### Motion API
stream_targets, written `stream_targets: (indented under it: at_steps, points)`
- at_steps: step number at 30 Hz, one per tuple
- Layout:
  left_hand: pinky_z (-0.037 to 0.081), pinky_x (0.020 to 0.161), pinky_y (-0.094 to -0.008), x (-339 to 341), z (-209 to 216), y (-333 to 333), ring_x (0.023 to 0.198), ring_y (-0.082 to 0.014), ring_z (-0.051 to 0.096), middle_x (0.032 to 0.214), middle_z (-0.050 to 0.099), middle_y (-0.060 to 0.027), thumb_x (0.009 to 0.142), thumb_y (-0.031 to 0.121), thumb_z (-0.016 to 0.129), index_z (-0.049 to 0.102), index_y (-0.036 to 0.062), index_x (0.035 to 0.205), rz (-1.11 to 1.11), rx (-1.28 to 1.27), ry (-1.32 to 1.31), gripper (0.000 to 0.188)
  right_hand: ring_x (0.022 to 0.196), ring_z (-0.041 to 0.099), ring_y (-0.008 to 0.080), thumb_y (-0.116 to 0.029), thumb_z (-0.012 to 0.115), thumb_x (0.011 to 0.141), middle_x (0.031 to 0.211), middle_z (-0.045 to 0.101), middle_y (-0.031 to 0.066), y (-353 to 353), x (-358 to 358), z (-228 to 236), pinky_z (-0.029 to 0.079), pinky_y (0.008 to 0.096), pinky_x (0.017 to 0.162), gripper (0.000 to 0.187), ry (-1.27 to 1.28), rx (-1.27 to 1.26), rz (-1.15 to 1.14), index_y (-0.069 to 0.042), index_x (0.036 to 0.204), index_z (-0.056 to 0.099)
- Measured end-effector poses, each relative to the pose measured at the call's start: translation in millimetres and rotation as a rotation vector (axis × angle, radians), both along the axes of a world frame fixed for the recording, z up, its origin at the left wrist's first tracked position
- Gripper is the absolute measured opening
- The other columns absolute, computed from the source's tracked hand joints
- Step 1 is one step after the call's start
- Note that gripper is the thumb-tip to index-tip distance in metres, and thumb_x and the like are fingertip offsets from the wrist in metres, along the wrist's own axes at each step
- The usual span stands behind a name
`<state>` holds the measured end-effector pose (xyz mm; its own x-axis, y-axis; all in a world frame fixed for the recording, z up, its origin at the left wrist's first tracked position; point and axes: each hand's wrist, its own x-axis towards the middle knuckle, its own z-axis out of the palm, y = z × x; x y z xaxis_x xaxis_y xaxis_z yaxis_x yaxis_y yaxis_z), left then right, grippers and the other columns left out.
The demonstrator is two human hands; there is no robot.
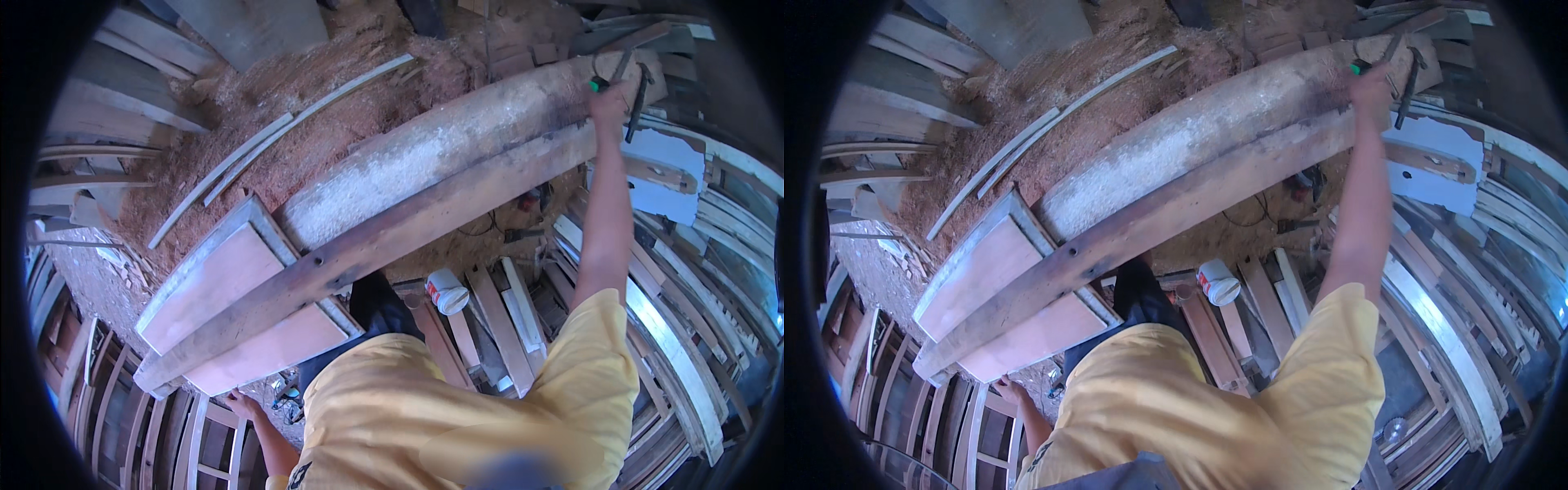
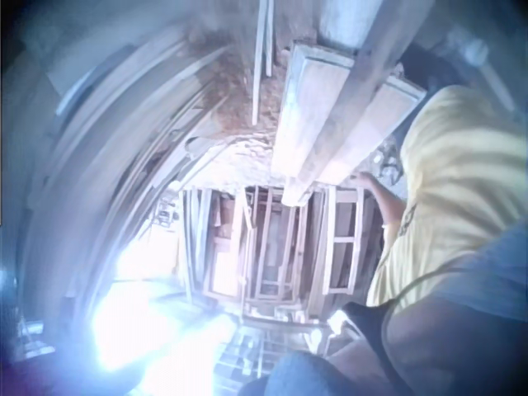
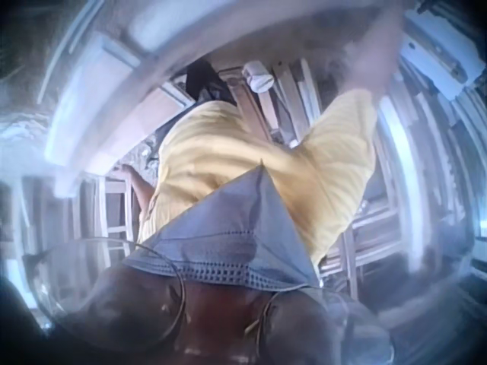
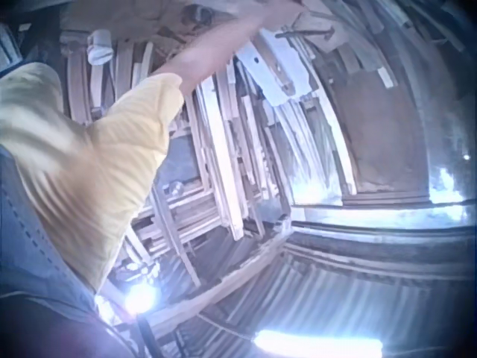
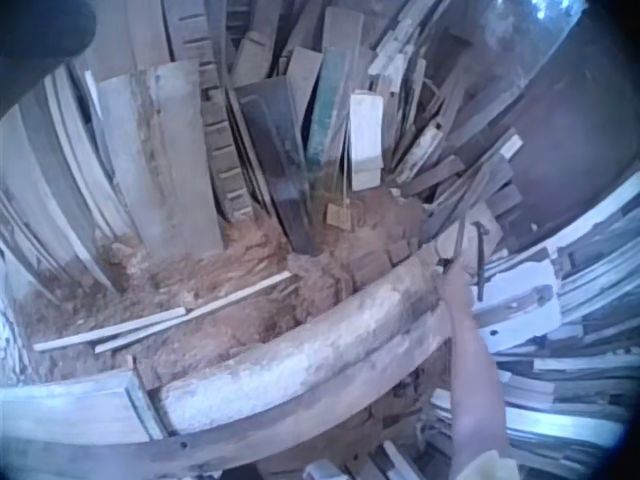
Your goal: The person aligns a curved wooden guide onto a board, taps it with a hammer, and cuts along the curve using a circular saw. The person then measures the cut board and a wooden door frame using a measuring tape.
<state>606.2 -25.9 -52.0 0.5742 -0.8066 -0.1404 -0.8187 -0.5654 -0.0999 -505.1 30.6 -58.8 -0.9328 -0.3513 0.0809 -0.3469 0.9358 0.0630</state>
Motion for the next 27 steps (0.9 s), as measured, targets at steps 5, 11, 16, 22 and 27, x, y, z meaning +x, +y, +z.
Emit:
stream_targets:
  at_steps: [5, 11, 16, 22, 27]
  points:
    - [0.048, 0.085, -0.0506, 14.4, 24.9, -14.7, 0.095, -0.0411, 0.064, 0.102, 0.067, -0.0218, 0.1, 0.039, 0.059, 0.062, -0.0014, 0.11, -0.079, 0.027, -0.043, 0.042, 0.128, 0.059, 0.039, -0.046, 0.071, 0.086, 0.136, 0.063, 0.0207, 25.0, -96.5, -8.2, 0.047, 0.0489, 0.106, 0.069, -0.024, 0.123, -0.207, -0.013, 0.142, 0.051]
    - [0.05, 0.088, -0.0472, 32.5, 44.3, -18.9, 0.095, -0.0345, 0.066, 0.102, 0.069, -0.02, 0.1, 0.034, 0.062, 0.063, -0.0035, 0.107, -0.071, 0.036, -0.07, 0.038, 0.129, 0.059, 0.0373, -0.045, 0.065, 0.092, 0.135, 0.064, 0.0184, 67.2, -106.5, -80.8, 0.045, 0.0503, 0.108, 0.06, 0.17, 0.091, 0.036, -0.016, 0.144, 0.054]
    - [0.047, 0.06, -0.0442, 45.3, 19.3, -52.0, 0.063, -0.0228, 0.053, 0.07, 0.057, -0.0073, 0.087, 0.021, 0.074, 0.073, -0.0021, 0.089, 0.067, -0.089, 0.205, 0.023, 0.117, 0.066, 0.0365, -0.042, 0.061, 0.097, 0.126, 0.07, 0.0164, 140.1, -95.9, -74.9, 0.049, 0.0448, 0.103, 0.045, -0.047, -0.248, 0.38, -0.007, 0.124, 0.072]
    - [0.064, 0.075, -0.0362, -2.9, -4.0, -58.9, 0.08, -0.0239, 0.071, 0.096, 0.07, -0.0176, 0.104, 0.015, 0.055, 0.046, -0.0044, 0.11, 0.267, -0.376, 0.398, 0.022, 0.106, 0.066, 0.036, -0.03, 0.081, 0.086, 0.115, 0.067, 0.0279, 104.5, 114.6, -26.2, 0.051, 0.0458, 0.093, 0.054, 0.202, -0.457, 0.223, 0.013, 0.112, 0.064]
    - [0.059, 0.067, -0.0358, 44.7, -1.1, -55.0, 0.074, -0.0199, 0.065, 0.092, 0.064, -0.0141, 0.104, 0.007, 0.045, 0.037, 0.0038, 0.123, 0.495, -0.568, 0.671, 0.021, 0.09, 0.055, 0.0305, -0.031, 0.083, 0.089, 0.104, 0.053, 0.0155, 70.4, 375.6, -39.7, 0.052, 0.0482, 0.083, 0.062, -0.11, -0.911, -0.39, 0.006, 0.113, 0.039]
